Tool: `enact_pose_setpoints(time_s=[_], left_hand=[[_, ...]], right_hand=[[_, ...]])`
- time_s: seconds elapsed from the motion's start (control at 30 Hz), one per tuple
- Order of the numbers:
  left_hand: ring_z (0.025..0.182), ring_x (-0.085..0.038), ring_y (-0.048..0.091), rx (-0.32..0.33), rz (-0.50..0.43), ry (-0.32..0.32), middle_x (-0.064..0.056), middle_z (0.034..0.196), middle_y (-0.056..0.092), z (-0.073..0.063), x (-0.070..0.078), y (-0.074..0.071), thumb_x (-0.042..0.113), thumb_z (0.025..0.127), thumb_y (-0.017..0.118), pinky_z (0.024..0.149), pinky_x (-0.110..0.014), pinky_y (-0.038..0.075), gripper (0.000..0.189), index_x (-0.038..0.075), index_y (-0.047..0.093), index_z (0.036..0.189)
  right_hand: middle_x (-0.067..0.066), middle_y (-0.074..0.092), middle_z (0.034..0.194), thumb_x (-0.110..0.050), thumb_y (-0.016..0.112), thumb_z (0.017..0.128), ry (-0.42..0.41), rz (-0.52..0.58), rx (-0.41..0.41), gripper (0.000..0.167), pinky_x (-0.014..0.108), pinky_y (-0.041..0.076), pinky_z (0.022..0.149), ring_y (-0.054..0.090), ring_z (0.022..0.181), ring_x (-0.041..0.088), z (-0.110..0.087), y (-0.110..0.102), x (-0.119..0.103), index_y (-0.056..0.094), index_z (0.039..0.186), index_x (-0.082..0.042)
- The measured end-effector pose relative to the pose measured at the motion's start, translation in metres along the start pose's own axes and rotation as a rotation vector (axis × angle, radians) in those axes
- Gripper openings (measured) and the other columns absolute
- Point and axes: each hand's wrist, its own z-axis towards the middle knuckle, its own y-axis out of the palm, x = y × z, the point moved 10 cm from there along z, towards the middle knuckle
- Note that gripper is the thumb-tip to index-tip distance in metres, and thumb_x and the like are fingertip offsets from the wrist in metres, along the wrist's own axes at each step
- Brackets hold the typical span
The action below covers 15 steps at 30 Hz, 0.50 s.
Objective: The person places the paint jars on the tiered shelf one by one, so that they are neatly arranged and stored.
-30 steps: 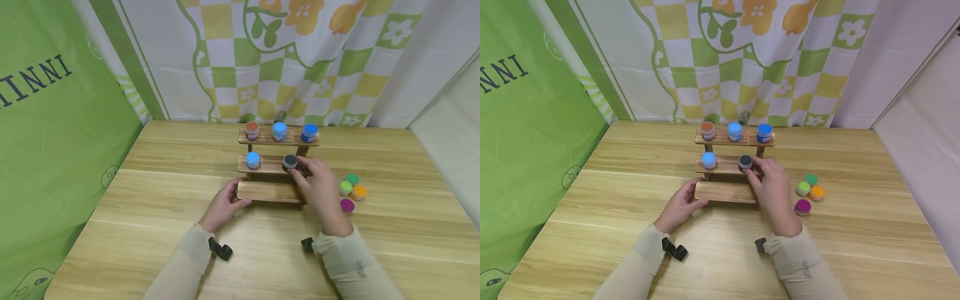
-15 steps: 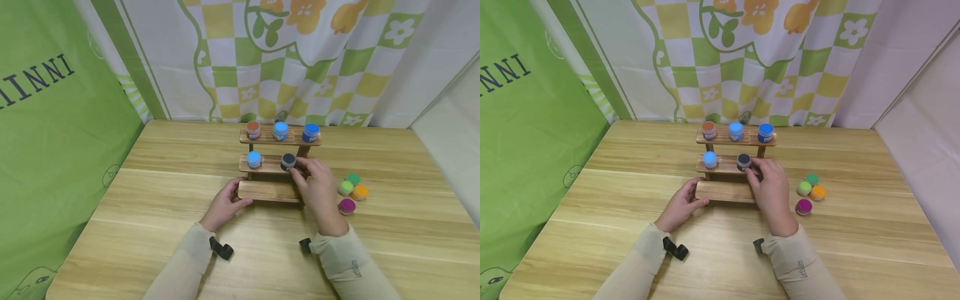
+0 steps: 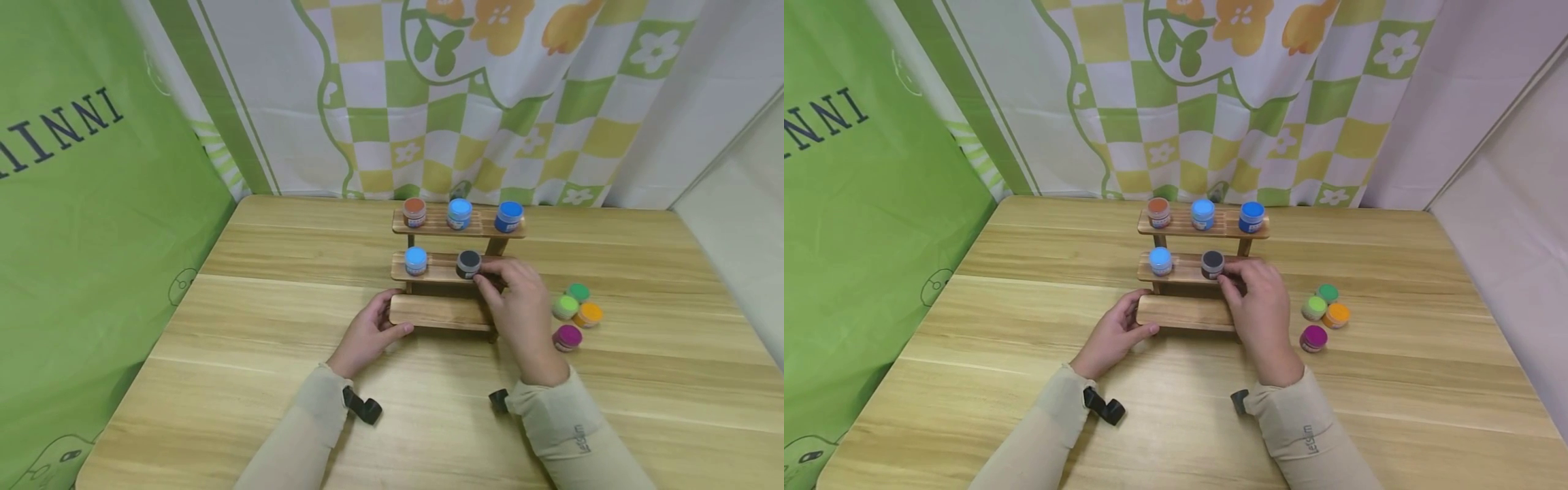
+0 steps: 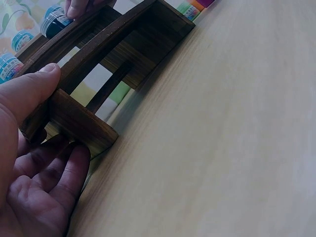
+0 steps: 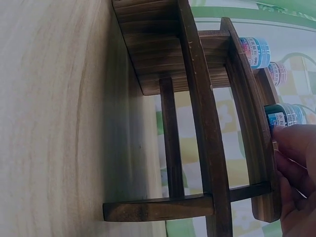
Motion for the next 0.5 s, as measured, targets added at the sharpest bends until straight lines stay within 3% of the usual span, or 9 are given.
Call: enact_pose_setpoints(time_s=[0.5], left_hand=[[0.12,-0.025,0.06,0.012,0.029,-0.009,-0.008,0.143,0.055,0.0001,-0.0001,-0.0012,0.02,0.089,0.078,0.098,-0.033,0.052,0.068,0.015,0.044,0.148]], right_hand=[[0.014,0.073,0.102,-0.006,0.083,0.082,-0.038,-0.004,-0.032,0.021,0.047,0.047,0.087,0.062,0.096,0.035,-0.0015,0.0037,-0.0023,0.076,0.102,-0.002]])
